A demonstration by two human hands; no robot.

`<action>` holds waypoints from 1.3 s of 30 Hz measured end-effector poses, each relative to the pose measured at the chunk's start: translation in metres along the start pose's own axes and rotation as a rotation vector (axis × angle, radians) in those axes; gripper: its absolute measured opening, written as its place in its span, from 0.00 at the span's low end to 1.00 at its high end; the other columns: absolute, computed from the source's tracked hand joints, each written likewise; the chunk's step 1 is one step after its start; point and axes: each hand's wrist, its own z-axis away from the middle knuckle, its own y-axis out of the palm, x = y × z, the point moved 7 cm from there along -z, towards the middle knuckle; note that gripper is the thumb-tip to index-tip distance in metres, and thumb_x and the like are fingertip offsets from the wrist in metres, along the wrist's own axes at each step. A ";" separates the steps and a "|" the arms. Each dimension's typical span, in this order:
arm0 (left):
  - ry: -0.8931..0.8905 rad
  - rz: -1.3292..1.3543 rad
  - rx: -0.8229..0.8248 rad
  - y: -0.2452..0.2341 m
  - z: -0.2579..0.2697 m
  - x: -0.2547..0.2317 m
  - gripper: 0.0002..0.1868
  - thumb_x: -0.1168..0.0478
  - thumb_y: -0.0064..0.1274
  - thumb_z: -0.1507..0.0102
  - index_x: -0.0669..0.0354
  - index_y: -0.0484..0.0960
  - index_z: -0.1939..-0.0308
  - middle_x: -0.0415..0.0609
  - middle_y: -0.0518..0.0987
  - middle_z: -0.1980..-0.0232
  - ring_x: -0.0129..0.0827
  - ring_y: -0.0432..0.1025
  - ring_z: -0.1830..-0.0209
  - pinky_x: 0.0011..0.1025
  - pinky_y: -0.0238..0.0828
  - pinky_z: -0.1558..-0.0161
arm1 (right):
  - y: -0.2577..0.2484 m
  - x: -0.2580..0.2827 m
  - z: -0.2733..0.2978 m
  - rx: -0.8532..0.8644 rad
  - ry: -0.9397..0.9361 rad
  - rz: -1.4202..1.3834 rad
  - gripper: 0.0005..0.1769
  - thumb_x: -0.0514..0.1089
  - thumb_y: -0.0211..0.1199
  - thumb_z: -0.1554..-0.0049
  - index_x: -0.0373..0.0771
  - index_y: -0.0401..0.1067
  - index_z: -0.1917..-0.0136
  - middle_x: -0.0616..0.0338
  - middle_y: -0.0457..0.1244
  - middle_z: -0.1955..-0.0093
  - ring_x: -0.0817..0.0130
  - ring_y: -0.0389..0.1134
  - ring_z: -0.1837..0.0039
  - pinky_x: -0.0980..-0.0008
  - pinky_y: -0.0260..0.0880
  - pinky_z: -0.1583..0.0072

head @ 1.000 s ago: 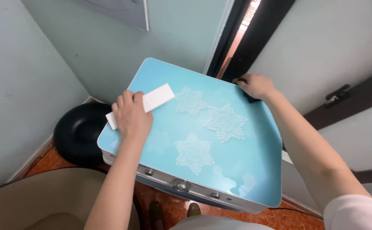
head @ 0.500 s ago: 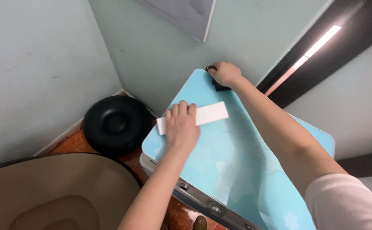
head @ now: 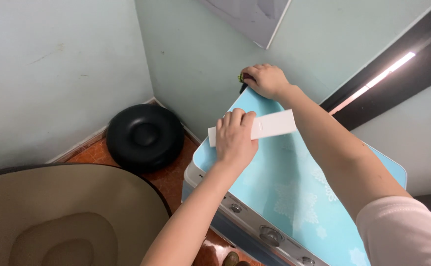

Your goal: Cleaning the exterior and interior slats of an evaporative air cooler using a cloth.

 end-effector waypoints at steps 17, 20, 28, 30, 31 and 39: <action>-0.471 -0.073 -0.232 -0.100 0.066 0.152 0.23 0.64 0.64 0.44 0.59 0.78 0.46 0.50 0.73 0.48 0.49 0.71 0.45 0.47 0.68 0.46 | 0.019 0.183 0.024 0.335 -0.151 0.003 0.19 0.59 0.55 0.40 0.52 0.78 0.42 0.54 0.71 0.55 0.51 0.72 0.52 0.53 0.71 0.49; -0.519 -0.067 -0.239 -0.107 0.070 0.169 0.21 0.64 0.63 0.43 0.57 0.78 0.46 0.50 0.74 0.48 0.49 0.72 0.45 0.48 0.69 0.46 | 0.006 0.225 0.042 0.337 -0.172 -0.046 0.19 0.58 0.56 0.42 0.53 0.78 0.43 0.52 0.71 0.58 0.50 0.72 0.53 0.53 0.71 0.49; -0.576 0.030 -0.255 -0.120 0.070 0.176 0.19 0.64 0.59 0.41 0.59 0.78 0.46 0.52 0.74 0.47 0.50 0.74 0.47 0.46 0.72 0.47 | -0.019 0.302 0.102 0.206 -0.361 -0.231 0.20 0.53 0.65 0.50 0.47 0.79 0.44 0.54 0.71 0.61 0.55 0.71 0.56 0.55 0.71 0.49; -0.560 0.051 -0.273 -0.119 0.072 0.176 0.18 0.64 0.58 0.38 0.59 0.78 0.44 0.51 0.74 0.46 0.50 0.74 0.46 0.45 0.73 0.46 | -0.034 0.309 0.117 0.057 -0.486 -0.262 0.22 0.51 0.69 0.49 0.42 0.78 0.43 0.56 0.70 0.60 0.57 0.69 0.55 0.56 0.70 0.46; -0.556 0.055 -0.262 -0.118 0.072 0.174 0.18 0.64 0.58 0.38 0.59 0.78 0.44 0.51 0.74 0.46 0.50 0.74 0.46 0.45 0.73 0.46 | -0.038 0.310 0.123 0.059 -0.474 -0.264 0.22 0.51 0.69 0.49 0.42 0.78 0.43 0.56 0.70 0.60 0.57 0.69 0.55 0.56 0.70 0.46; -0.522 0.161 -0.287 -0.117 0.065 0.159 0.16 0.64 0.56 0.36 0.59 0.77 0.45 0.49 0.74 0.43 0.48 0.74 0.44 0.43 0.73 0.45 | -0.038 0.311 0.154 0.021 -0.366 -0.012 0.28 0.51 0.73 0.61 0.44 0.78 0.45 0.39 0.58 0.27 0.38 0.54 0.25 0.38 0.52 0.28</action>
